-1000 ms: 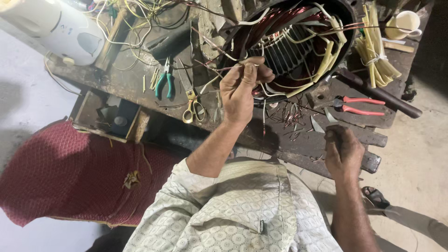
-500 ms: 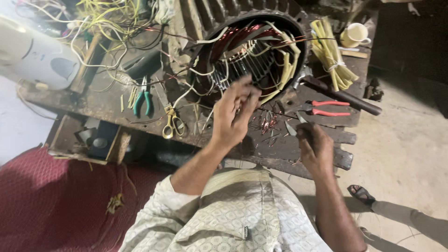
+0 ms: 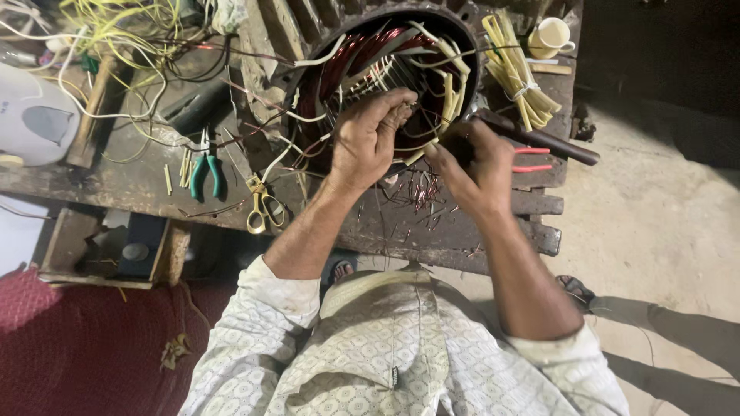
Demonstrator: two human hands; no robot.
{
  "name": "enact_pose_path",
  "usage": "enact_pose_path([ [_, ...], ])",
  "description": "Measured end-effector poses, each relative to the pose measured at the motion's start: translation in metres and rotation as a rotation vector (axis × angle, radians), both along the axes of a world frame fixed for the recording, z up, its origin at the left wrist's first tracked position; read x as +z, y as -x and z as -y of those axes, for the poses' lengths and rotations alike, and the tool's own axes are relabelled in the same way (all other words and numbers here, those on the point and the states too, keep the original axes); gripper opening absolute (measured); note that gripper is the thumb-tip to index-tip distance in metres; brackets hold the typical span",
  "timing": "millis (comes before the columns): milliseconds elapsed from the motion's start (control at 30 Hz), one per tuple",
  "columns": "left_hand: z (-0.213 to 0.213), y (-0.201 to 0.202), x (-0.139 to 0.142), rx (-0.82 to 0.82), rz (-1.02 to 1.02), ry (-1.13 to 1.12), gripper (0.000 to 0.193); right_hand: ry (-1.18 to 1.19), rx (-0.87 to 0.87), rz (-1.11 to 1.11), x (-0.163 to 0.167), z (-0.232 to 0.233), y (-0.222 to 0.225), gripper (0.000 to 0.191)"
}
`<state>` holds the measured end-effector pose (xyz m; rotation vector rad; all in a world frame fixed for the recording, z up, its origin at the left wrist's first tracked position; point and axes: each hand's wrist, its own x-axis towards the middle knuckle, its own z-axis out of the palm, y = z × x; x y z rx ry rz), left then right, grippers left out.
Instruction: The person winds thin copper wire by hand around the slots of a motor stator core. They repeatedly insert, wrap, and pull the wire through the slots, occasionally using pliers to adjust or secure the wire. The work continues throughout the clip with no visible completion state shown.
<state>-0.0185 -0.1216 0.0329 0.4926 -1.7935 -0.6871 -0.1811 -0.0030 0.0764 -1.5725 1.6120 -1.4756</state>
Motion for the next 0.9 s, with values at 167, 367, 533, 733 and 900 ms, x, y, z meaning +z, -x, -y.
enact_pose_path([
  [167, -0.001, -0.010, 0.001, 0.037, 0.047, 0.038, 0.041, 0.182, 0.016, -0.206, 0.010, 0.047, -0.014, 0.027],
  [367, 0.009, -0.011, 0.004, 0.079, 0.047, 0.174, 0.020, 0.236, -0.042, -0.412, -0.015, 0.033, -0.006, 0.016],
  [533, 0.010, -0.008, -0.003, 0.113, 0.090, 0.214, 0.011, 0.519, -0.018, -0.215, -0.011, 0.001, 0.033, 0.014],
  [733, 0.008, -0.009, -0.002, 0.076, 0.078, 0.150, 0.009, 0.413, -0.008, -1.316, 0.047, 0.041, 0.050, 0.024],
  [900, 0.007, -0.018, -0.001, 0.087, 0.163, 0.145, 0.011, 0.753, 0.184, -1.788, 0.072, 0.074, 0.028, 0.028],
])
